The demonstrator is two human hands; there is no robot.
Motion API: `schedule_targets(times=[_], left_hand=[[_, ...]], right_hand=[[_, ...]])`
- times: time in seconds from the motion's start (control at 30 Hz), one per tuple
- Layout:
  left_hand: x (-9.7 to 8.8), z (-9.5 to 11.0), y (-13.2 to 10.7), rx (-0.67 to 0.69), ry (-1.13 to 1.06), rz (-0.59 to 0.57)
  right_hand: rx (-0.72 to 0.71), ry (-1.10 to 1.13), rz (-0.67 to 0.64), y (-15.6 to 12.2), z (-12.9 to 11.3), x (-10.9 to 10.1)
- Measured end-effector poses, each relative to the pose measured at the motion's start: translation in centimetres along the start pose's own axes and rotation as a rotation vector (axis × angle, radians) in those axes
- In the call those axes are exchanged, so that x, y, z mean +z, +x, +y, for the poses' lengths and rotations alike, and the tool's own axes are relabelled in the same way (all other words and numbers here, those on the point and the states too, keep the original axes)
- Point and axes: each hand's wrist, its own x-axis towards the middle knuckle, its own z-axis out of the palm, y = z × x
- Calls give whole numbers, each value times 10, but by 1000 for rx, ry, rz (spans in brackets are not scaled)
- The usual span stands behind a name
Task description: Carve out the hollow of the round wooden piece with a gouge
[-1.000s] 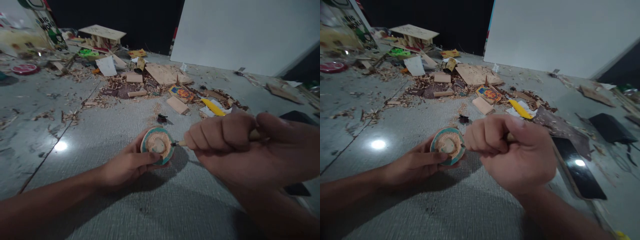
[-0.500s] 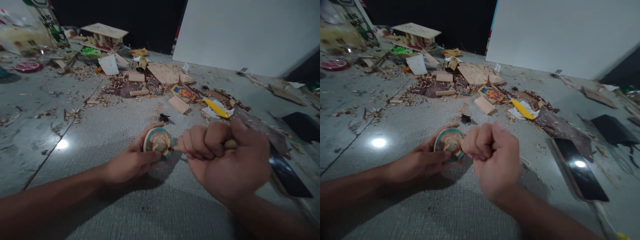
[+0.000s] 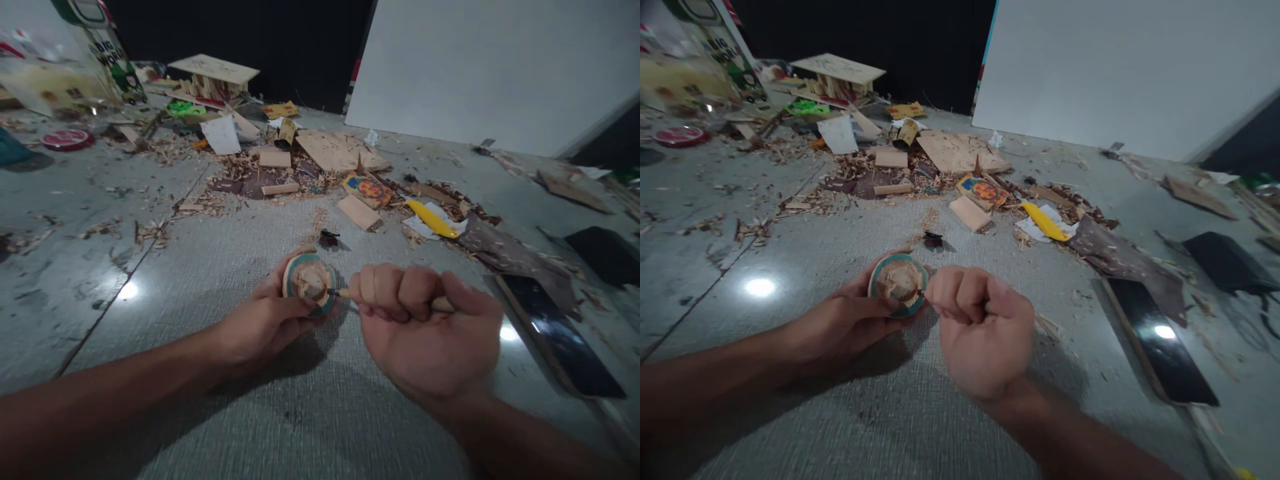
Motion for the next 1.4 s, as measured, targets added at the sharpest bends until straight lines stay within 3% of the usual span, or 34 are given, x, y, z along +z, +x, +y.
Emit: schedule_targets(times=[0.1, 0.33, 0.5, 0.63, 0.73, 0.87, 1.0, 1.17, 1.4], left_hand=[[1, 0, 1, 7, -22, 13], [4, 0, 3, 13, -42, 90], [4, 0, 4, 38, -87, 85], [0, -1, 6, 43, -98, 55], [0, -2, 6, 62, -102, 51], [4, -1, 4, 54, -94, 86], [5, -1, 2, 37, -78, 101], [1, -4, 3, 16, -53, 95], [-5, -6, -1, 17, 81, -145]], right_hand=[[-23, 15, 36, -3, 3, 1], [11, -99, -26, -16, 5, 10], [-53, 19, 166, -3, 12, 13], [9, 122, 248, 9, 11, 11], [116, 249, 380, 17, 8, 8], [375, 440, 653, 30, 4, 2], [450, 483, 734, 41, 1, -5], [376, 425, 624, 42, -10, -6], [149, 145, -125, 33, -21, -2]])
